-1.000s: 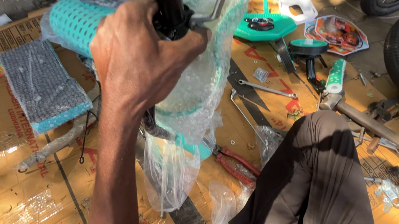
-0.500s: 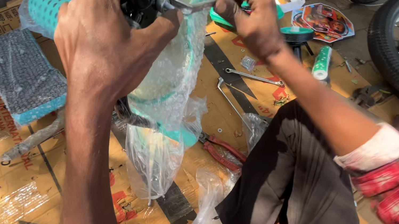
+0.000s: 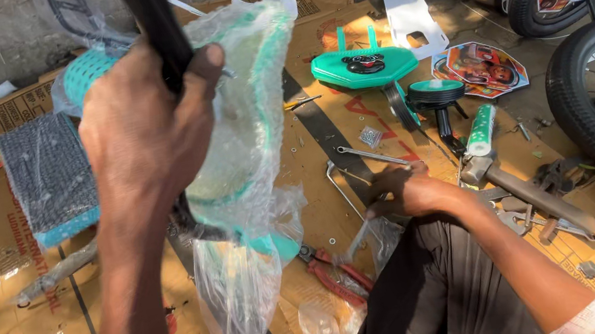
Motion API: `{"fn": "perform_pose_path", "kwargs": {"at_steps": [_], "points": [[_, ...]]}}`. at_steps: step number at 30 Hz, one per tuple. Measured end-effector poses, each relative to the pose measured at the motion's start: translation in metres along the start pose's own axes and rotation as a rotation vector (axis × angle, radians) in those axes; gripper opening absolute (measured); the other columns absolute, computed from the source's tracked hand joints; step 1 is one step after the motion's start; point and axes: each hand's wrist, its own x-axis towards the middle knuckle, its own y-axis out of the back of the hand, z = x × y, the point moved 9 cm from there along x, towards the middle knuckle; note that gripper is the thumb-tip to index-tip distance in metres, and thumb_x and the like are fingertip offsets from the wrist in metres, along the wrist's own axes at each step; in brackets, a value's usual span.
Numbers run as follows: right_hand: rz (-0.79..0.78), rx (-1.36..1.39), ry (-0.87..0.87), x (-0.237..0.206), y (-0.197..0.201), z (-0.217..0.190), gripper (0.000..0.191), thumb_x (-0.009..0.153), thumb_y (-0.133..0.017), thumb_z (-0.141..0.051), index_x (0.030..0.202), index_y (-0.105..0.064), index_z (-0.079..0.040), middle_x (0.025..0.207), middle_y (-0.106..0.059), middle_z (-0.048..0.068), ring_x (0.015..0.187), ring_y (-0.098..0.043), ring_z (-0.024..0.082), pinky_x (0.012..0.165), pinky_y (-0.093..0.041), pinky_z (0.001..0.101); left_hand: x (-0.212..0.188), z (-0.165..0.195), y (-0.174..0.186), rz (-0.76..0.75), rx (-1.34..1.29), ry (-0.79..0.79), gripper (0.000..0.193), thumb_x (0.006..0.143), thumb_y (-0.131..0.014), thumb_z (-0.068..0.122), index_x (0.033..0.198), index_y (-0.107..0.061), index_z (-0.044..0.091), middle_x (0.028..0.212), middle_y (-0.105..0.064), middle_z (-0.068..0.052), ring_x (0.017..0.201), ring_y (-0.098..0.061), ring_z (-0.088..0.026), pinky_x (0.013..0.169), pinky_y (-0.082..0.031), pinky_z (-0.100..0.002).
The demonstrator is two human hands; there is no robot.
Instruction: The person sits on the ground and assembles a child's tricycle seat. They wrap bubble wrap padding around the seat, place the padded seat onto the black metal frame, align the mounting bracket, and use a spanner to tighten the bolts securing the seat to the frame.
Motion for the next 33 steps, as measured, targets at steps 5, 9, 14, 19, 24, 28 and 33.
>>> {"fn": "perform_pose_path", "kwargs": {"at_steps": [5, 9, 14, 19, 24, 28, 33], "points": [[0.33, -0.162, 0.433, -0.01, 0.047, -0.08, 0.072, 0.087, -0.082, -0.041, 0.141, -0.055, -0.002, 0.136, -0.053, 0.02, 0.112, -0.059, 0.042, 0.088, -0.051, 0.0494, -0.009, -0.003, 0.031, -0.007, -0.324, 0.022, 0.042, 0.1, -0.067, 0.043, 0.089, -0.069, 0.003, 0.071, -0.065, -0.004, 0.062, -0.058, -0.017, 0.057, -0.042, -0.039], [0.346, 0.695, 0.391, -0.032, 0.101, -0.117, 0.058, 0.097, -0.073, -0.039, 0.137, -0.051, -0.005, 0.141, -0.058, 0.012, 0.101, -0.068, 0.024, 0.081, -0.06, 0.0361, -0.018, 0.013, 0.062, 0.186, -0.565, -0.098, 0.033, 0.112, -0.07, 0.032, 0.107, -0.065, 0.0, 0.089, -0.07, -0.003, 0.074, -0.058, -0.013, 0.068, -0.045, -0.032], [0.633, 0.826, 0.38, -0.063, 0.155, -0.14, 0.066, 0.092, -0.076, -0.039, 0.142, -0.052, -0.005, 0.132, -0.062, 0.009, 0.098, -0.065, 0.019, 0.078, -0.055, 0.0334, -0.058, 0.065, 0.017, 0.32, -0.501, -0.265, 0.029, 0.104, -0.074, 0.024, 0.126, -0.065, 0.007, 0.108, -0.073, -0.003, 0.094, -0.074, -0.016, 0.084, -0.056, -0.036], [0.614, 0.756, 0.148, -0.057, 0.162, -0.114, 0.074, 0.087, -0.079, -0.039, 0.148, -0.053, -0.005, 0.123, -0.065, 0.007, 0.095, -0.061, 0.015, 0.075, -0.05, 0.0307, -0.092, 0.073, -0.06, 0.285, -0.388, -0.391, 0.068, 0.088, -0.08, 0.022, 0.147, -0.051, 0.008, 0.117, -0.058, -0.006, 0.108, -0.059, -0.023, 0.098, -0.035, -0.04], [0.721, 1.047, -0.232, -0.065, 0.16, -0.034, 0.059, 0.094, -0.076, -0.036, 0.142, -0.06, -0.006, 0.11, -0.066, 0.006, 0.084, -0.062, 0.015, 0.057, -0.045, 0.0315, -0.097, 0.07, -0.101, 0.201, -0.443, -0.515, 0.075, 0.083, -0.081, 0.024, 0.147, -0.045, 0.006, 0.124, -0.055, -0.012, 0.112, -0.056, -0.029, 0.1, -0.033, -0.046], [0.845, 0.357, -0.011, -0.069, 0.191, -0.035, 0.039, 0.095, -0.068, -0.019, 0.13, -0.061, -0.005, 0.108, -0.066, 0.009, 0.083, -0.062, 0.019, 0.062, -0.046, 0.0333, -0.101, 0.074, -0.129, 0.177, -0.314, -0.522, 0.053, 0.109, -0.07, 0.014, 0.154, -0.042, 0.018, 0.128, -0.054, -0.005, 0.115, -0.056, -0.022, 0.099, -0.034, -0.038], [1.033, 0.379, 0.249, -0.028, 0.237, -0.009, 0.032, 0.093, -0.062, -0.005, 0.125, -0.06, 0.001, 0.107, -0.065, 0.012, 0.087, -0.062, 0.027, 0.072, -0.047, 0.0376, -0.114, 0.061, -0.154, -0.007, -0.092, -0.586, 0.061, 0.099, -0.057, 0.015, 0.155, -0.043, 0.034, 0.156, -0.052, -0.011, 0.134, -0.057, -0.025, 0.115, -0.04, -0.049]]}}
